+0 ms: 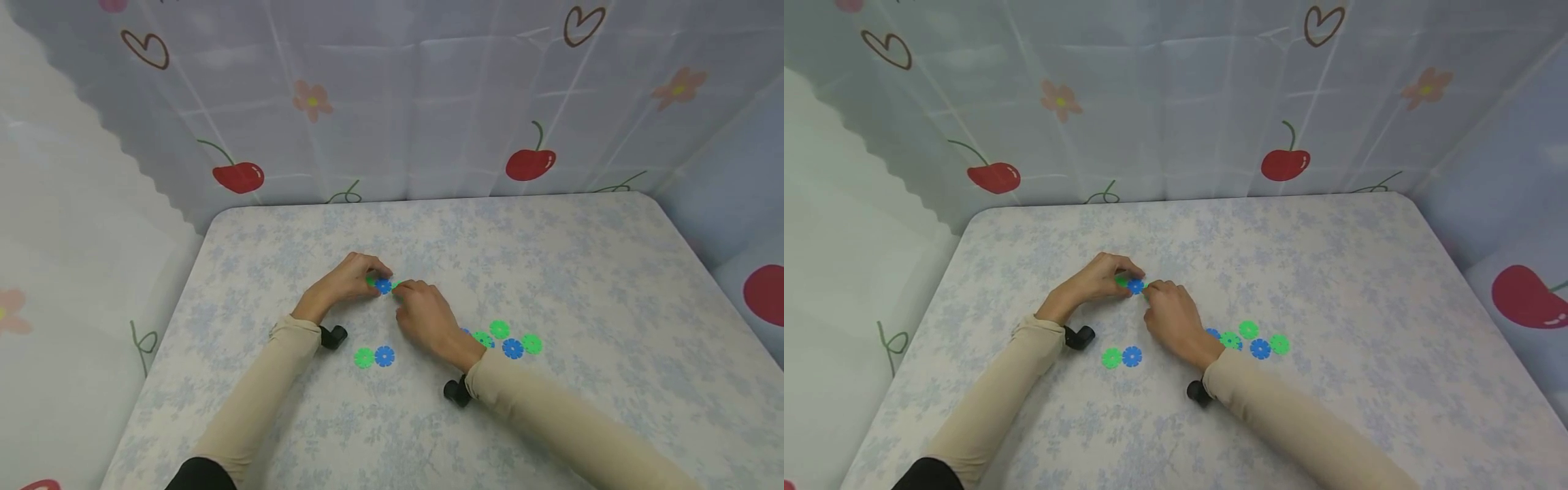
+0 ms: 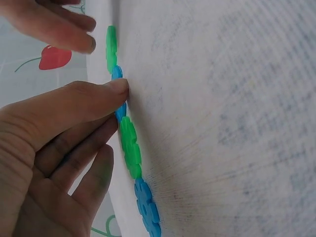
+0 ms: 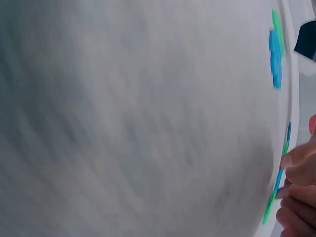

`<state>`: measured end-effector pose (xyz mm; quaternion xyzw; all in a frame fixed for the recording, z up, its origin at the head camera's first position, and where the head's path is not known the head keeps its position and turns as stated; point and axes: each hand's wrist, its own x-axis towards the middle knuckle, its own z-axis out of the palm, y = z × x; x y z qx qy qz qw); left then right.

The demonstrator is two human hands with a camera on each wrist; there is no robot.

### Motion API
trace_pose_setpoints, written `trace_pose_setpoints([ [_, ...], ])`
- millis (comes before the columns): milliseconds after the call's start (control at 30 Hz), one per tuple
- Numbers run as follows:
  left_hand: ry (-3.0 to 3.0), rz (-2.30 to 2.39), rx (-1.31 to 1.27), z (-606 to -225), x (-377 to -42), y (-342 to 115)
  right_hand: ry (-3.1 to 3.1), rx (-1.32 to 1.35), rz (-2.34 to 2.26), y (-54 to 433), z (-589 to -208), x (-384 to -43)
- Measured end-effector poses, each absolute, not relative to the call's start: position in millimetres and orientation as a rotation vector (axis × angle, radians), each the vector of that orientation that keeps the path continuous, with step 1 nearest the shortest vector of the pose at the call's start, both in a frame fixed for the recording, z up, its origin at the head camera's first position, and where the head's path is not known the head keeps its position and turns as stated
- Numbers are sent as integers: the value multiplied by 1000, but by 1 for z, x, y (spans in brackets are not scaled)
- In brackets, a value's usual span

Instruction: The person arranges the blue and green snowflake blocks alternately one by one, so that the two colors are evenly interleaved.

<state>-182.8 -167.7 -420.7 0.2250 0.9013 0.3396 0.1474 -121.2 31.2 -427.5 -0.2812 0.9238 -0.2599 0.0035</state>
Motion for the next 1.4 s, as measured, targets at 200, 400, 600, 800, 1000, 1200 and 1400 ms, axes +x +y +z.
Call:
trace_pose_setpoints([
  [200, 2591, 996, 649, -420, -183, -167, 2783, -983, -852, 28, -426, -97],
  [400, 2610, 940, 665, -420, -183, -166, 2686, -992, -843, 32, -425, -75],
  [600, 2586, 1000, 669, -420, -183, -168, 2676, -1024, -798, 33, -426, -63],
  [800, 2538, 1101, 642, -421, -183, -168, 2692, -1103, -766, 34, -427, -58],
  [1000, 2502, 1169, 690, -424, -184, -160, 2699, -1153, -791, 34, -429, -55],
  [1200, 2458, 1180, 706, -426, -185, -151, 2707, -1157, -770, 34, -429, -55],
  [1400, 2450, 1165, 697, -424, -184, -147, 2689, -1160, -802, 34, -428, -55],
])
